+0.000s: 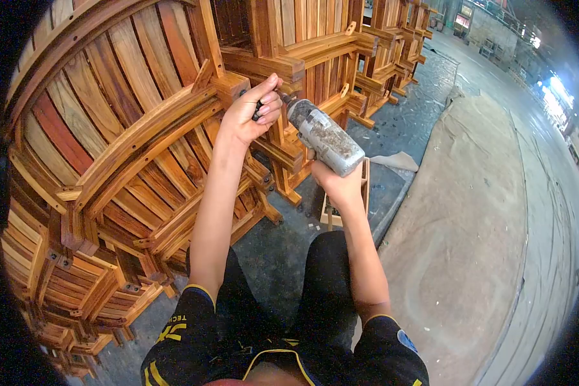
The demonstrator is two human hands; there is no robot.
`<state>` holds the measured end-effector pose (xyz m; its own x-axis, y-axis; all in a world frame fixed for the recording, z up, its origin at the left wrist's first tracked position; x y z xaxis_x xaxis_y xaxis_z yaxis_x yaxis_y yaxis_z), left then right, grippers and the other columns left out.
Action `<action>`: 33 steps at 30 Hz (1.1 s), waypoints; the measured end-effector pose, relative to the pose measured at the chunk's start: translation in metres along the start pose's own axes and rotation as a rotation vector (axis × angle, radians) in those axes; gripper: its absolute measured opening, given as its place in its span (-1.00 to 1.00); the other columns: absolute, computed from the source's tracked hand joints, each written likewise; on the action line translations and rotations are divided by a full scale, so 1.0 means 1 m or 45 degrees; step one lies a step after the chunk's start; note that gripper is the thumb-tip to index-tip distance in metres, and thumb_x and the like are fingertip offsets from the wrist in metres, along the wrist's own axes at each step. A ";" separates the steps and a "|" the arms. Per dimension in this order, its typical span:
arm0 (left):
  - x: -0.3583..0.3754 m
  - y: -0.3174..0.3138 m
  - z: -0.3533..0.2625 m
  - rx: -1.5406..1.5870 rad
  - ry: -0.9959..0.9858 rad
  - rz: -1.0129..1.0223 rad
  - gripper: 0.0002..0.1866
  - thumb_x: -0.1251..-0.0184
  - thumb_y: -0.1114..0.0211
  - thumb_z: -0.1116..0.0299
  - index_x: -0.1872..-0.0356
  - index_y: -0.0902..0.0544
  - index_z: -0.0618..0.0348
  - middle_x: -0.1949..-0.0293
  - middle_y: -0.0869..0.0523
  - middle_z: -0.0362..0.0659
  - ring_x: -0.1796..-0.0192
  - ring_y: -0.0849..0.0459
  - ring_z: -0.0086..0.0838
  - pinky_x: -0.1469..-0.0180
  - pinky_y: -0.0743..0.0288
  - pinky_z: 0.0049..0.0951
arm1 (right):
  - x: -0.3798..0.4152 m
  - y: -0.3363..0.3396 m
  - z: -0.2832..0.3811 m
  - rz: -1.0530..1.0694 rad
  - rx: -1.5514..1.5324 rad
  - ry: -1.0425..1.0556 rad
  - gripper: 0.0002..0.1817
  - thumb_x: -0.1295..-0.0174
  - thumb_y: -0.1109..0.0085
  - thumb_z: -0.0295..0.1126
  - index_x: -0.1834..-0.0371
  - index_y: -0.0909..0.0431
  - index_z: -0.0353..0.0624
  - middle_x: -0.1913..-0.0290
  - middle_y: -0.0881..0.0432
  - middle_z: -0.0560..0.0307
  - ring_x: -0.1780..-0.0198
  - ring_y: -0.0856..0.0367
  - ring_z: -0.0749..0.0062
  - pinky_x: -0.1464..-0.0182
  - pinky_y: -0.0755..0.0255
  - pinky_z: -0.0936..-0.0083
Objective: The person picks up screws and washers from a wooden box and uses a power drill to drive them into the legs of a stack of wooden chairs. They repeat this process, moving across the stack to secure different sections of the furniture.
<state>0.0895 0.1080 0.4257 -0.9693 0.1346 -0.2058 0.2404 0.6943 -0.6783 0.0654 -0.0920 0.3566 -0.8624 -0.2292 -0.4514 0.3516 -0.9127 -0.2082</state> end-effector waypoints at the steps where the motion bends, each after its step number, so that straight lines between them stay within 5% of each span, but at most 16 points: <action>1: 0.000 -0.001 0.000 -0.101 -0.039 -0.053 -0.77 -0.35 -0.22 0.23 0.25 -0.50 0.20 0.66 -0.30 -0.38 0.69 -0.24 -0.74 0.74 -0.03 -0.74 | -0.003 -0.001 -0.003 -0.023 0.039 0.070 -0.58 0.23 -0.03 -0.77 0.18 -0.53 -0.34 0.40 -0.55 0.18 0.51 -0.42 0.58 0.56 -0.24 0.64; 5: 0.013 -0.027 -0.004 -0.390 -0.205 -0.287 -0.67 -0.41 -0.13 0.14 0.18 -0.54 0.26 0.65 -0.30 -0.42 0.70 -0.23 -0.75 0.73 -0.03 -0.75 | -0.010 -0.001 -0.003 -0.004 0.190 0.254 -0.58 0.20 -0.02 -0.77 0.16 -0.53 -0.34 0.42 -0.55 0.18 0.54 -0.43 0.56 0.56 -0.27 0.62; 8: 0.016 -0.044 -0.024 -0.441 -0.253 -0.147 -0.71 -0.50 0.08 0.29 0.17 -0.53 0.30 0.63 -0.32 -0.39 0.70 -0.20 -0.74 0.74 -0.03 -0.70 | -0.016 -0.008 0.024 0.007 -0.033 -0.013 -0.62 0.15 -0.01 -0.74 0.16 -0.51 -0.35 0.45 -0.54 0.15 0.56 -0.45 0.51 0.55 -0.29 0.60; 20: -0.024 -0.101 -0.143 -0.233 -0.443 0.359 -0.75 -0.43 0.07 0.43 -0.01 -0.45 0.34 0.68 -0.27 -0.42 0.68 -0.20 -0.71 0.74 -0.06 -0.69 | -0.129 -0.057 0.154 0.252 -0.071 0.361 -0.53 0.29 0.02 -0.73 0.16 -0.47 -0.33 0.41 -0.51 0.13 0.58 -0.37 0.53 0.61 -0.21 0.61; 23: -0.034 -0.114 -0.157 -0.066 -0.470 0.472 -0.83 -0.44 0.09 0.43 0.20 -0.48 0.26 0.67 -0.26 -0.39 0.65 -0.19 -0.66 0.70 -0.03 -0.64 | -0.156 -0.063 0.175 0.306 -0.024 0.285 -0.60 0.27 0.03 -0.73 0.23 -0.46 -0.37 0.46 -0.49 0.12 0.64 -0.33 0.50 0.62 -0.22 0.59; 26: -0.043 -0.121 -0.166 0.038 -0.471 0.552 -0.75 -0.45 0.09 0.43 0.52 -0.28 0.09 0.66 -0.27 -0.35 0.60 -0.21 -0.60 0.66 -0.03 -0.61 | -0.174 -0.069 0.188 0.338 -0.007 0.288 -0.66 0.24 0.01 -0.73 0.28 -0.47 -0.37 0.47 -0.49 0.12 0.66 -0.32 0.50 0.61 -0.23 0.58; 33: -0.053 -0.126 -0.175 0.119 -0.455 0.579 -0.84 -0.46 0.11 0.39 0.41 -0.28 0.03 0.67 -0.28 -0.34 0.65 -0.23 -0.55 0.68 -0.03 -0.54 | -0.182 -0.077 0.200 0.357 0.031 0.383 -0.78 0.21 0.00 -0.70 0.40 -0.46 -0.34 0.53 -0.47 0.13 0.67 -0.31 0.50 0.59 -0.28 0.54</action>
Point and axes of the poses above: each hand's wrist, its own x-axis away from the middle knuckle, its own y-axis out of the back of the hand, z = x × y, the point moved 1 cm from there along -x, towards the middle knuckle
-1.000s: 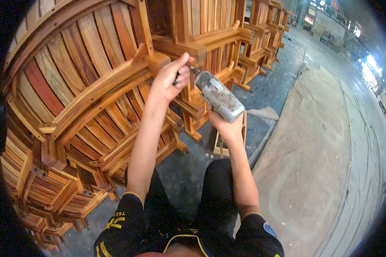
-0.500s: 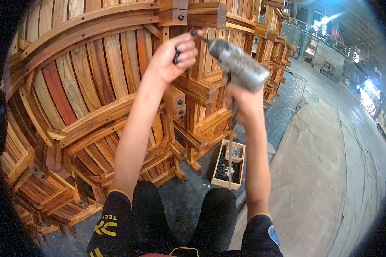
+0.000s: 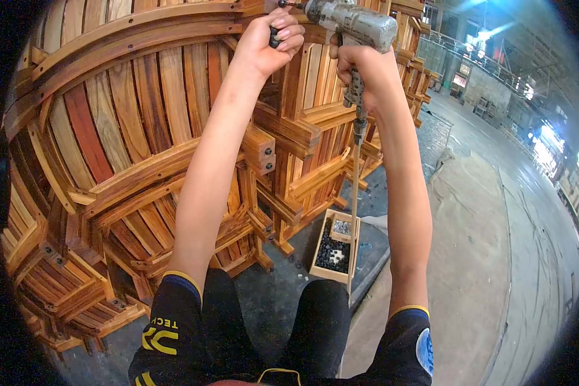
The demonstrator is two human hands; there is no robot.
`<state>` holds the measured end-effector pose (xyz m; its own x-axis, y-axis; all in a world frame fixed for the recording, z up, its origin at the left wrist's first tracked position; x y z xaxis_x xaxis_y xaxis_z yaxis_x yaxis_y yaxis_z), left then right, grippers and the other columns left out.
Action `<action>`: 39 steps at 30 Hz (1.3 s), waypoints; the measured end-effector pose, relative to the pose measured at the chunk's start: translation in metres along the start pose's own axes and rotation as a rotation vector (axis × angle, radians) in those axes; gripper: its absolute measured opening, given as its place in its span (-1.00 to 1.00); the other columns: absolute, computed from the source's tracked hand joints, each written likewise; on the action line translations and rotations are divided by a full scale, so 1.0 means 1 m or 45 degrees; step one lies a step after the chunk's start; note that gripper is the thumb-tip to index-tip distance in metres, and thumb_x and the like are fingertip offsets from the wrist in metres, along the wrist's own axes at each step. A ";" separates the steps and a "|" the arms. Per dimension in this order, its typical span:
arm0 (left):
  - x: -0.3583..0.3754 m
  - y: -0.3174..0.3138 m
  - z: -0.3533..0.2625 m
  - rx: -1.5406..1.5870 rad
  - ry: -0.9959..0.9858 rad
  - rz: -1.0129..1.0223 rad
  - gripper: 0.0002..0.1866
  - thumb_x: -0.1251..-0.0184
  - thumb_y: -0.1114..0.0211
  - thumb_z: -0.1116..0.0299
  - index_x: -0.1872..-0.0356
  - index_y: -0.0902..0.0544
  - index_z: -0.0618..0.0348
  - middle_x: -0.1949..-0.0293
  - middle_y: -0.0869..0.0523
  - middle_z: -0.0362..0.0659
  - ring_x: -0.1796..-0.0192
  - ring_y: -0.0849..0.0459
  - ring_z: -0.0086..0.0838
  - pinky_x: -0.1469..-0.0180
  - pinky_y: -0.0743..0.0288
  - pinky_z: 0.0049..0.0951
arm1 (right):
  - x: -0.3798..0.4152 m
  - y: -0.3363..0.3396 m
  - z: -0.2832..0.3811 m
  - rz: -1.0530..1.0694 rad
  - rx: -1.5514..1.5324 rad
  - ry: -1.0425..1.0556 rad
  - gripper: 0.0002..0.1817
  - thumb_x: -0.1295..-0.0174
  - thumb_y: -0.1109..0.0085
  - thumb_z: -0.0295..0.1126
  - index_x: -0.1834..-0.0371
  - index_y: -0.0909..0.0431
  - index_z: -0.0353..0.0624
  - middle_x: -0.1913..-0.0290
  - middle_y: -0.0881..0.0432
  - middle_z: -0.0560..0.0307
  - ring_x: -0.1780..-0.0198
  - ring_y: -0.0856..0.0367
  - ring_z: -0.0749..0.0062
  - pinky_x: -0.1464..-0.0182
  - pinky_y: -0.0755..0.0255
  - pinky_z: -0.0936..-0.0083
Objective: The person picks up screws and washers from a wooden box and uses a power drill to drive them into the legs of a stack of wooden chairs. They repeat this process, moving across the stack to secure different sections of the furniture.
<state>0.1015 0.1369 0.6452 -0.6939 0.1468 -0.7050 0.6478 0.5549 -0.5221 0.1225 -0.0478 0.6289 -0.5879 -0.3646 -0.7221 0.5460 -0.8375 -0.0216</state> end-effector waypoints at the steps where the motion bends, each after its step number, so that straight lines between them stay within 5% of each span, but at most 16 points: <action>1: 0.000 0.002 0.000 -0.001 -0.003 -0.001 -0.84 -0.46 0.11 0.39 0.41 -0.28 0.03 0.67 -0.28 -0.34 0.65 -0.23 -0.55 0.68 -0.03 -0.54 | 0.002 -0.002 0.002 0.003 -0.001 0.000 -0.78 0.21 0.00 -0.70 0.40 -0.46 -0.34 0.53 -0.47 0.13 0.67 -0.31 0.50 0.59 -0.28 0.54; 19: -0.007 0.014 0.002 -0.074 -0.059 -0.019 -0.95 -0.41 0.06 0.44 0.23 -0.28 0.01 0.66 -0.29 -0.32 0.66 -0.23 -0.55 0.70 -0.03 -0.57 | 0.003 -0.002 0.010 0.052 0.085 -0.015 -0.72 0.20 0.04 -0.70 0.33 -0.48 -0.37 0.45 -0.51 0.11 0.66 -0.29 0.53 0.61 -0.22 0.58; 21: 0.014 -0.001 0.005 -0.181 -0.029 -0.200 -0.79 -0.40 0.01 0.47 -0.01 -0.34 0.24 0.65 -0.28 -0.36 0.64 -0.24 -0.61 0.70 -0.05 -0.62 | 0.003 -0.002 0.013 0.043 0.151 0.006 -0.74 0.19 0.03 -0.69 0.35 -0.49 -0.35 0.48 -0.50 0.13 0.66 -0.29 0.53 0.60 -0.22 0.59; 26: 0.106 -0.019 0.047 -0.210 0.167 -0.422 -0.64 -0.37 -0.06 0.46 -0.15 -0.30 0.29 0.67 -0.29 -0.39 0.70 -0.24 -0.69 0.76 -0.10 -0.69 | -0.001 0.000 0.023 0.013 0.213 -0.038 -0.84 0.20 0.01 -0.64 0.47 -0.48 -0.33 0.52 -0.47 0.17 0.65 -0.27 0.55 0.60 -0.16 0.61; 32: 0.193 0.032 0.072 -0.207 0.468 -0.492 -0.73 -0.43 -0.01 0.37 -0.09 -0.44 0.12 0.67 -0.28 -0.43 0.69 -0.26 -0.71 0.75 -0.08 -0.70 | -0.015 0.014 0.025 0.049 0.349 -0.071 -0.75 0.25 0.03 -0.63 0.41 -0.52 -0.33 0.49 -0.48 0.20 0.63 -0.20 0.59 0.58 -0.09 0.65; 33: 0.200 0.040 0.074 -0.182 0.527 -0.549 -0.74 -0.43 0.00 0.38 -0.09 -0.44 0.12 0.67 -0.28 -0.42 0.69 -0.27 -0.71 0.75 -0.08 -0.69 | -0.017 0.015 0.027 0.090 0.366 -0.053 -0.89 0.28 -0.08 -0.57 0.81 -0.36 -0.23 0.69 -0.35 0.24 0.62 -0.27 0.60 0.52 -0.11 0.62; 39: 0.238 0.068 0.090 -0.136 0.684 -0.715 -0.75 -0.45 0.03 0.37 -0.08 -0.42 0.13 0.67 -0.28 -0.39 0.70 -0.24 -0.68 0.73 -0.05 -0.66 | -0.009 0.009 0.035 -0.019 0.326 -0.143 -0.94 0.29 -0.07 -0.58 0.72 -0.39 -0.22 0.64 -0.36 0.24 0.62 -0.26 0.60 0.56 -0.12 0.61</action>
<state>0.0084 0.1360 0.3992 -0.9833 0.1819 -0.0061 0.1401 0.7351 -0.6633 0.1119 -0.0667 0.6594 -0.6652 -0.3821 -0.6414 0.3761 -0.9136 0.1542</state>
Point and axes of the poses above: each hand's wrist, its own x-axis away from the middle knuckle, its own y-axis out of the back of the hand, z = x × y, the point moved 1 cm from there along -x, towards the middle knuckle
